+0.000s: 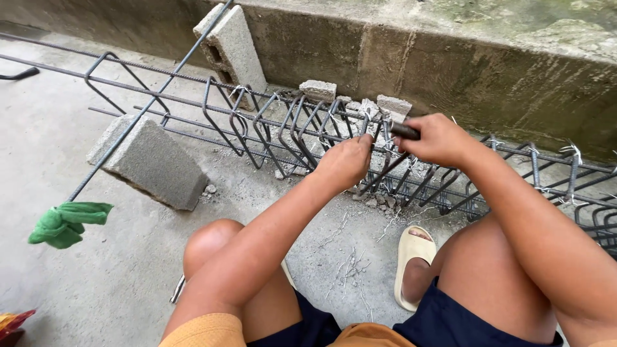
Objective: Tying steel rebar together using wire and a manual twisting tool
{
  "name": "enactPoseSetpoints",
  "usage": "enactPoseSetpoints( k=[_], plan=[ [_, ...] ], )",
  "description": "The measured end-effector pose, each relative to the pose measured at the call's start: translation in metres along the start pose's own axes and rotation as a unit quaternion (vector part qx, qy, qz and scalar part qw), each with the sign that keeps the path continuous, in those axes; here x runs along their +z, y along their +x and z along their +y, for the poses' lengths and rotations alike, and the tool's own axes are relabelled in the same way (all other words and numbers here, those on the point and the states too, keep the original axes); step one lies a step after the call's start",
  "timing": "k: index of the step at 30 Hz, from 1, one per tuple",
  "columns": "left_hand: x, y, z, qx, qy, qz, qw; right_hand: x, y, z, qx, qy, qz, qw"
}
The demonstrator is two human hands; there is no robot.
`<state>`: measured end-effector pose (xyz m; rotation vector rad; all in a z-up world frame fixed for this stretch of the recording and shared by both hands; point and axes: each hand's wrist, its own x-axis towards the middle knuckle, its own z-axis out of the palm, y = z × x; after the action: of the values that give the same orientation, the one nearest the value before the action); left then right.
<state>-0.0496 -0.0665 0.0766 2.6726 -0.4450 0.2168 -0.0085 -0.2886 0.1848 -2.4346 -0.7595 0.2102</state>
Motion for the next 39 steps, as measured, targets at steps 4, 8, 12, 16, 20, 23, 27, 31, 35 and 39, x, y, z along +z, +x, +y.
enactPoseSetpoints(
  k=[4, 8, 12, 16, 20, 23, 27, 31, 35, 39],
  plan=[
    [-0.009, -0.003, 0.002, 0.031, 0.016, -0.014, 0.999, 0.006, -0.002, -0.005, -0.033, -0.164, -0.071, 0.983],
    [-0.021, -0.001, 0.013, 0.000, -0.021, -0.028, 0.999, 0.019, 0.004, 0.022, -0.032, -0.232, -0.033, 0.972],
    [-0.028, 0.008, 0.007, -0.033, -0.027, -0.004, 0.999, 0.016, 0.001, 0.008, -0.041, -0.188, 0.001, 0.981],
    [-0.035, 0.011, -0.002, -0.045, -0.027, -0.013, 0.999, 0.014, -0.007, -0.014, -0.035, -0.247, -0.033, 0.968],
    [-0.026, 0.019, -0.015, -0.067, -0.002, 0.003, 0.998, 0.021, -0.013, -0.033, -0.024, -0.259, -0.086, 0.962],
    [-0.029, 0.023, -0.016, -0.077, -0.030, 0.032, 0.996, 0.017, -0.022, -0.065, 0.017, -0.178, -0.087, 0.980],
    [-0.064, 0.012, 0.012, -0.110, -0.084, 0.029, 0.990, 0.022, -0.030, -0.081, 0.039, -0.122, -0.085, 0.988],
    [-0.075, 0.008, 0.017, -0.119, -0.166, 0.035, 0.978, 0.024, -0.040, -0.093, 0.026, -0.076, -0.118, 0.990],
    [-0.049, 0.021, -0.017, -0.107, -0.157, -0.013, 0.982, 0.011, -0.049, -0.098, 0.034, -0.068, -0.136, 0.988],
    [-0.099, 0.015, -0.019, -0.142, -0.076, -0.010, 0.987, -0.024, -0.056, -0.093, 0.078, -0.147, -0.146, 0.975]
  ],
)
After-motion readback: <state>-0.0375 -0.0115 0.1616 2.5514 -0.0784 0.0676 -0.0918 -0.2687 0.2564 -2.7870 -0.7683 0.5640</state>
